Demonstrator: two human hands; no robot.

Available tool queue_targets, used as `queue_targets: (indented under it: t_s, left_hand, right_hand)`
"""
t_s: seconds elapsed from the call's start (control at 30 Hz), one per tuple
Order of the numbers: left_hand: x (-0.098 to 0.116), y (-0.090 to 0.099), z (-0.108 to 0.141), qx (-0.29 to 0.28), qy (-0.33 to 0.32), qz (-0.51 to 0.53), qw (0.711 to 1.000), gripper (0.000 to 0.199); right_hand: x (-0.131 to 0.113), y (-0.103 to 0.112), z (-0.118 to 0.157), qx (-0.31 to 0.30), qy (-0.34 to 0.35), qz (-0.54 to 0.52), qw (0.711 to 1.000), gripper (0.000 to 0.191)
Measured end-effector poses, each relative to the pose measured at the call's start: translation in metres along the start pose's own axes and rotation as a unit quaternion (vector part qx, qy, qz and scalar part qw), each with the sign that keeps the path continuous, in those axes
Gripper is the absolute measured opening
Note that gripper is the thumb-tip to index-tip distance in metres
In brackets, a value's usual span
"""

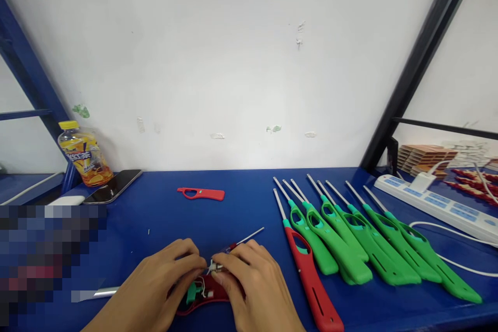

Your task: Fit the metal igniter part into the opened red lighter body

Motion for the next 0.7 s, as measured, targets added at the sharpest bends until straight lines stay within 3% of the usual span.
queue_targets:
  t_s: [0.7]
  left_hand:
    - [-0.0025,-0.0025,-0.0006,-0.038,0.025,0.016,0.999,0.043]
  right_hand:
    - [0.0010,0.0008,-0.0016,0.003,-0.010,-0.006,1.000,0.029]
Point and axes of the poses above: each hand's wrist, its own z-axis away from the middle knuckle, its own y-axis out of the back of the hand, x = y × z, the point moved 3 cm from there along -z, towards the middle knuckle, and after that the axes turned 15 degrees about -z, right-handed, at the moved point
